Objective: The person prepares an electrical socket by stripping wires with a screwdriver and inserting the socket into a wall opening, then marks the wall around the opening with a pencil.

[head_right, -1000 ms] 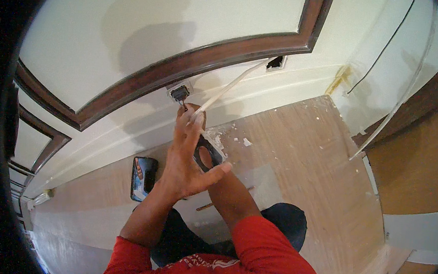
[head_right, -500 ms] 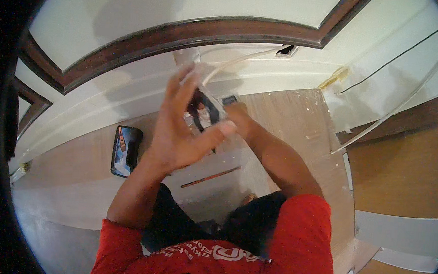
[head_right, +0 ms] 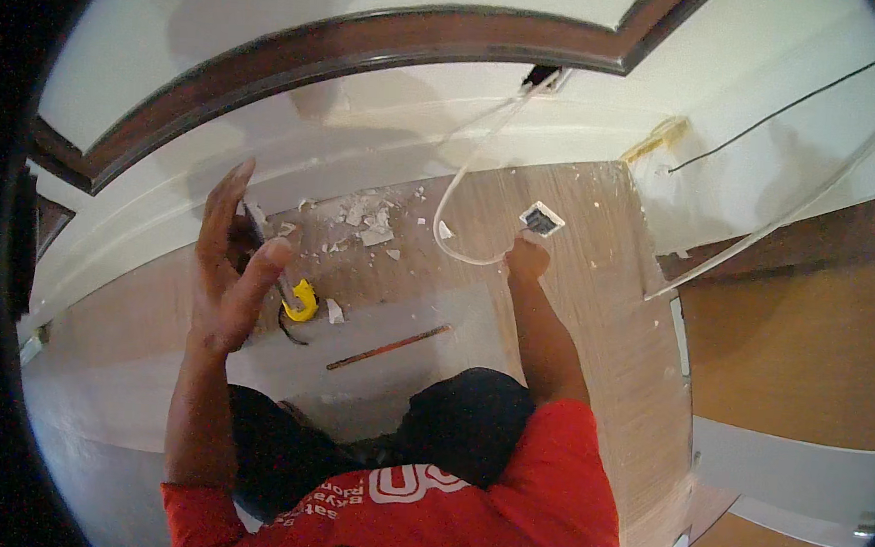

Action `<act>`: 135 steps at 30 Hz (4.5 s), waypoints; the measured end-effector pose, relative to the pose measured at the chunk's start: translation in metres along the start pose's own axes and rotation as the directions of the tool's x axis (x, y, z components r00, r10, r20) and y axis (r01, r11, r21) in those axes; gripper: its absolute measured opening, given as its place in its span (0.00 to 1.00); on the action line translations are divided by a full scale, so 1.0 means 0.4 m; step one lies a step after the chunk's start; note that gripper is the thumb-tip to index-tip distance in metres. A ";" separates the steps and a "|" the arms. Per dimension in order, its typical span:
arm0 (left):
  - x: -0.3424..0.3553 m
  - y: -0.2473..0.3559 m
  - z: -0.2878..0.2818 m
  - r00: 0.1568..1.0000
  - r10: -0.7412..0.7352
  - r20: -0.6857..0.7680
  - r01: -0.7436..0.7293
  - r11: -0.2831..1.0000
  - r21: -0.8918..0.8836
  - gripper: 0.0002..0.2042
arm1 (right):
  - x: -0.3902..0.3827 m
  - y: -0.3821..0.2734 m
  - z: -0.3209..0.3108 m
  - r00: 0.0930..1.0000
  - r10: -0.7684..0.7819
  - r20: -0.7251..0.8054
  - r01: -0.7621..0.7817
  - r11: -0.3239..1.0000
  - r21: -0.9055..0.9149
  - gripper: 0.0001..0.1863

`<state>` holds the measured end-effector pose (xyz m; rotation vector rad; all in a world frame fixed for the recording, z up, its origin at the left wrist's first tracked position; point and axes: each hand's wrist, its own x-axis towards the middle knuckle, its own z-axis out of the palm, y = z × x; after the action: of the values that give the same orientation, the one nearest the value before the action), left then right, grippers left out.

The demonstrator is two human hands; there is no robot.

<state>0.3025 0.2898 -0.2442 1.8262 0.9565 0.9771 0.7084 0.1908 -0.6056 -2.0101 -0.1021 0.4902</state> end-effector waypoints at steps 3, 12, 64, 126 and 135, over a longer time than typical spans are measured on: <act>-0.005 -0.039 0.005 0.978 -0.158 0.136 0.165 0.985 -0.046 0.40 | 0.085 0.083 0.030 0.962 -0.271 -0.027 0.251 0.919 -0.303 0.16; 0.035 -0.040 0.024 0.907 -0.305 0.292 0.342 0.936 -0.084 0.43 | 0.100 0.050 0.078 0.958 -0.259 -0.125 0.222 0.942 -0.250 0.14; 0.012 -0.216 -0.210 0.828 -0.230 0.511 0.048 0.938 0.344 0.46 | -0.582 0.295 0.076 0.140 -0.035 0.990 0.954 0.272 -0.125 0.07; 0.305 -0.445 0.334 0.910 -0.413 0.037 0.206 0.373 -0.905 0.24 | -0.514 -0.688 0.281 0.583 -0.608 0.538 0.698 0.714 0.050 0.27; 0.306 -0.383 0.308 0.933 -0.358 -0.019 0.165 0.476 -0.864 0.19 | -0.535 -0.693 0.330 0.528 -0.692 0.493 0.800 0.599 -0.017 0.23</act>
<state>0.4259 0.4146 -0.3951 0.7049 0.6333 1.1577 0.5003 0.3733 -0.3537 -1.8074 -1.3429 0.3474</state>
